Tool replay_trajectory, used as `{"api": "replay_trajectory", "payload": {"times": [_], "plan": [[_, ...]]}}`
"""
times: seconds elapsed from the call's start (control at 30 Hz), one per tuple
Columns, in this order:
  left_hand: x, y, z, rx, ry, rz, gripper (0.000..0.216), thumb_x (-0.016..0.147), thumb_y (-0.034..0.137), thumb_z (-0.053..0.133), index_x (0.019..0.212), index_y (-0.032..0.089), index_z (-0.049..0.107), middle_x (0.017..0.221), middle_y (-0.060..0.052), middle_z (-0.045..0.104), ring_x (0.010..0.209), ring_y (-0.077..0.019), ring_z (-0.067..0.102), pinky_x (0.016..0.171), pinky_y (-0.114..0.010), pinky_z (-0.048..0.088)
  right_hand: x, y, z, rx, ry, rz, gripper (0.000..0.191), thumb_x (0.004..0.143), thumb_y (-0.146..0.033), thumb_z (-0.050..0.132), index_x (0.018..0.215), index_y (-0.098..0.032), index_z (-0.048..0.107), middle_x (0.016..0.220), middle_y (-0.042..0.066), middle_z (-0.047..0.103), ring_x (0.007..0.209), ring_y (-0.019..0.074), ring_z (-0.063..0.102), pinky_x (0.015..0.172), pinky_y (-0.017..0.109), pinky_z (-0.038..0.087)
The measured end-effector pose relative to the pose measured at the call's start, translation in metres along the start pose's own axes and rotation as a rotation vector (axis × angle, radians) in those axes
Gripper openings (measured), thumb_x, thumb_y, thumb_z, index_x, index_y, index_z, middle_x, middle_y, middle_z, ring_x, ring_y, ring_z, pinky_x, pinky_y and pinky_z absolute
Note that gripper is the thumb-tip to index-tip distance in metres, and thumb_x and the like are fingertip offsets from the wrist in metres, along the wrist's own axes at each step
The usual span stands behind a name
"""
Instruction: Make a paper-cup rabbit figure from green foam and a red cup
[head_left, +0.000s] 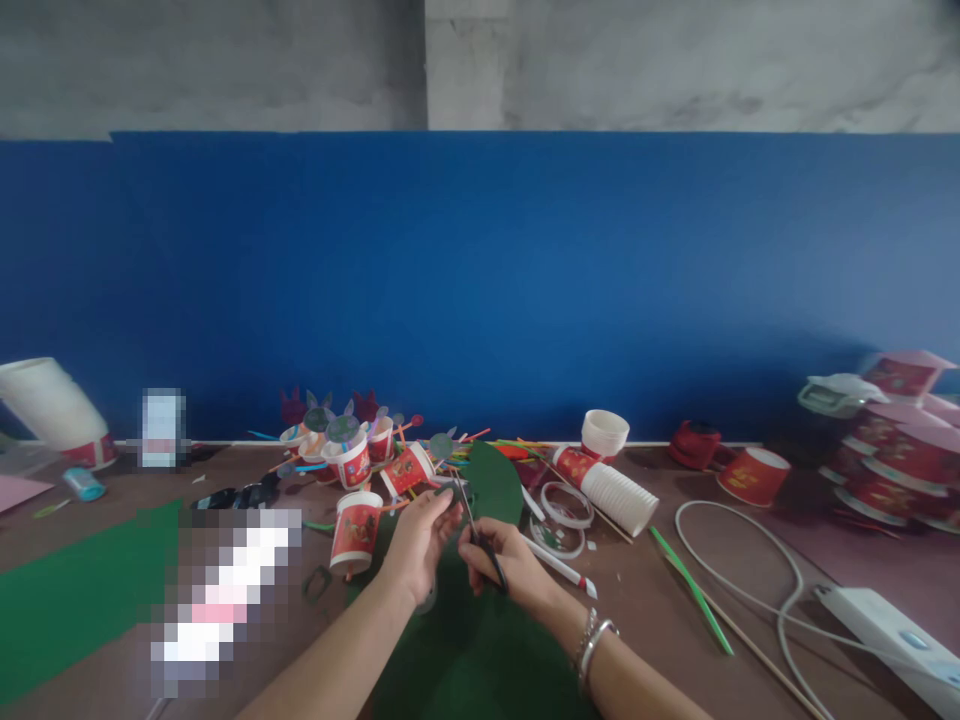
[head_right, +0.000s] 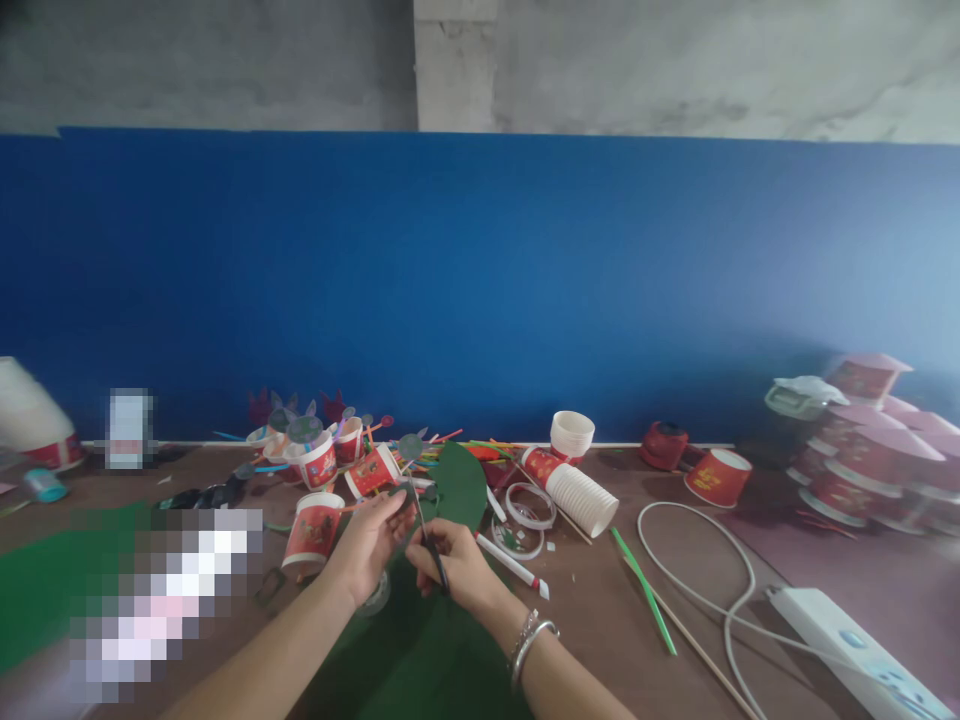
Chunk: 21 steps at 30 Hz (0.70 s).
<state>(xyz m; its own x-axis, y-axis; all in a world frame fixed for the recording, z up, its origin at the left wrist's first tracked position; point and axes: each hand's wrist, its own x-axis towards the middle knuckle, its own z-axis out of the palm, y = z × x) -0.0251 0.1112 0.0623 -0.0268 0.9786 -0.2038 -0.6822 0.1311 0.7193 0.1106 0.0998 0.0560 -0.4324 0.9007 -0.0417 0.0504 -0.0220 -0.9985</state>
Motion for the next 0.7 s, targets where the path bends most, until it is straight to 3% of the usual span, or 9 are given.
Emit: {"api": "replay_trajectory", "payload": {"times": [0.2, 0.7], "plan": [[-0.006, 0.0, 0.007, 0.017, 0.016, -0.036, 0.028, 0.063, 0.023, 0.076, 0.06, 0.017, 0.048, 0.051, 0.007, 0.048, 0.046, -0.0062, 0.05, 0.047, -0.018, 0.043, 0.002, 0.008, 0.001, 0.005, 0.006, -0.043, 0.021, 0.072, -0.034, 0.063, 0.076, -0.015, 0.056, 0.048, -0.005, 0.054, 0.041, 0.0084, 0.049, 0.043, 0.019, 0.036], [-0.008, 0.0, 0.006, 0.091, 0.007, 0.022, 0.027, 0.058, 0.024, 0.077, 0.059, 0.016, 0.051, 0.053, 0.006, 0.047, 0.051, -0.0062, 0.047, 0.05, -0.017, 0.039, 0.003, 0.012, 0.002, 0.007, 0.034, -0.108, 0.023, 0.075, -0.036, 0.062, 0.073, -0.016, 0.052, 0.044, -0.008, 0.048, 0.038, 0.0061, 0.042, 0.04, 0.017, 0.031]]}}
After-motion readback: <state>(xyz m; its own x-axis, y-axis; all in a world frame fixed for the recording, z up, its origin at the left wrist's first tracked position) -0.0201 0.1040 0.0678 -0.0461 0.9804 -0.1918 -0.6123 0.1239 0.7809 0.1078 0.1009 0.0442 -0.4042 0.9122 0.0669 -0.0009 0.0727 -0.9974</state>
